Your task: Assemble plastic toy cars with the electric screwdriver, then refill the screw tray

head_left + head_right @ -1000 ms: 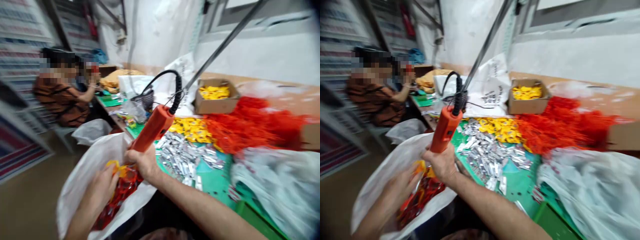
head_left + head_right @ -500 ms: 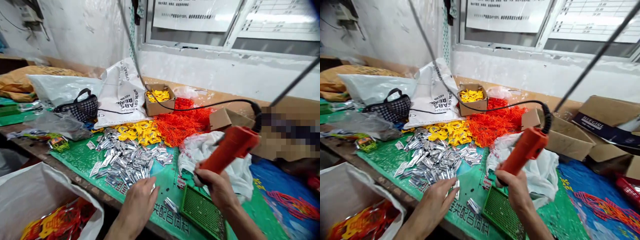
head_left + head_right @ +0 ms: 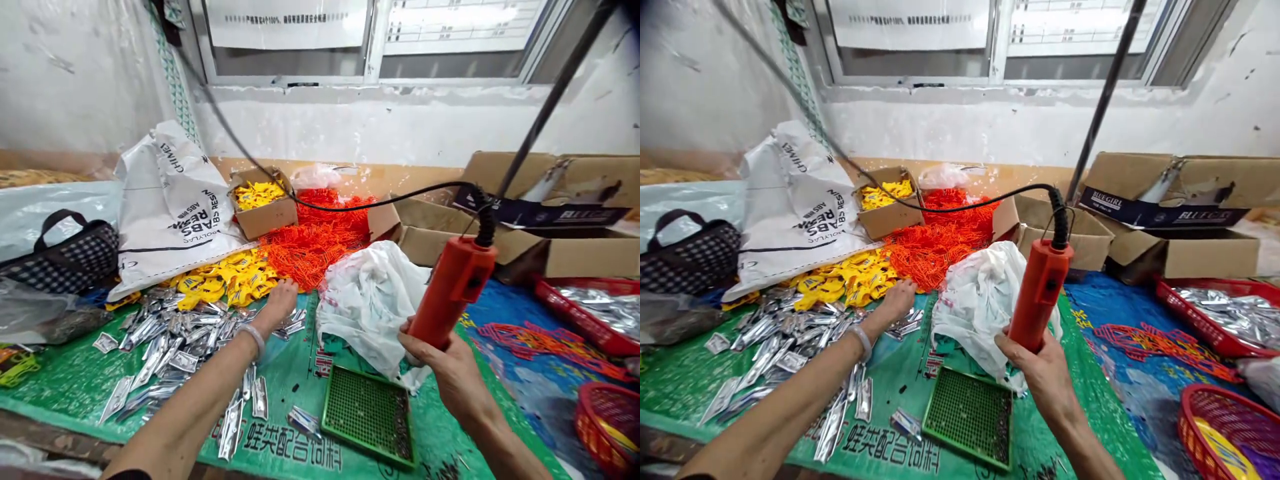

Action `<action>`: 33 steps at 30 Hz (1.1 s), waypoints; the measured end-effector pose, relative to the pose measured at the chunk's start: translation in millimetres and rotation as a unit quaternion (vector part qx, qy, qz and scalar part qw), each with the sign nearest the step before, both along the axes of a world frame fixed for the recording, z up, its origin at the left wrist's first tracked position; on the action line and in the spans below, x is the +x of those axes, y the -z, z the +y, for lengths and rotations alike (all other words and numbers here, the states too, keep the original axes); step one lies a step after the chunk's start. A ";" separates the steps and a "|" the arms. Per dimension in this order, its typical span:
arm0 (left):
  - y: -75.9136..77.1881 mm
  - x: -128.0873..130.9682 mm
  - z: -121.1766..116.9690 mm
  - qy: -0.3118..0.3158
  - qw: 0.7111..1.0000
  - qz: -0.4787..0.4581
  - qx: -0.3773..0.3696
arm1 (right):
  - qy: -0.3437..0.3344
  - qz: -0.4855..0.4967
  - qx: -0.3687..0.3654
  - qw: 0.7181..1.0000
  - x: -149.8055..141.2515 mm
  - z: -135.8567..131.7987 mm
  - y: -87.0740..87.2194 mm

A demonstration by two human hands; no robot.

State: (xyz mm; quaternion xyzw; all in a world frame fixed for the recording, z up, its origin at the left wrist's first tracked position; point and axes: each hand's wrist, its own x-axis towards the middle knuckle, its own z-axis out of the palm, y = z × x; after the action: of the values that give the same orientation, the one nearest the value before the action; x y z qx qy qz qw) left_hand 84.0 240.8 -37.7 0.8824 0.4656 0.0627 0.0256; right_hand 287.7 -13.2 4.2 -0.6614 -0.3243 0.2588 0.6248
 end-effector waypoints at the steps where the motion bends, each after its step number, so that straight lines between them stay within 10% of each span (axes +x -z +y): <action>1: 2.8 0.1 3.6 0.002 1.000 0.004 -0.002 | -0.002 -0.026 -0.013 1.000 -1.1 -2.1 2.5; 5: 8.2 -1.7 12.3 0.012 1.000 0.008 -0.021 | 0.098 -0.237 0.055 0.965 -14.5 -18.3 12.7; 9: -0.2 -5.2 19.8 0.036 0.997 -0.012 -0.065 | 0.114 -0.542 0.254 0.793 -36.2 -31.5 13.9; 11: -9.4 -7.2 23.4 0.045 0.994 -0.037 -0.092 | 0.022 -0.578 0.277 0.767 -46.6 -22.0 12.1; 18: -32.5 -15.2 16.8 0.018 0.959 -0.180 -0.220 | -0.151 -0.327 0.052 0.931 -59.8 94.8 18.8; 24: -34.1 -24.4 -7.9 -0.066 0.859 -0.347 -0.370 | -0.124 -0.301 -0.027 0.945 -62.2 154.7 31.2; 33: -50.9 -57.2 -55.2 -0.162 0.579 -0.614 -0.512 | -0.123 -0.390 -0.115 0.905 -67.8 163.1 43.7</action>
State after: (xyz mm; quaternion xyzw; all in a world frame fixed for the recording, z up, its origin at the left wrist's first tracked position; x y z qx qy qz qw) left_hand 26.8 185.6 13.2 0.3840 0.4285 0.3437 0.7422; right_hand 219.9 150.0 -39.5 -0.7316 -0.5890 0.0899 0.3312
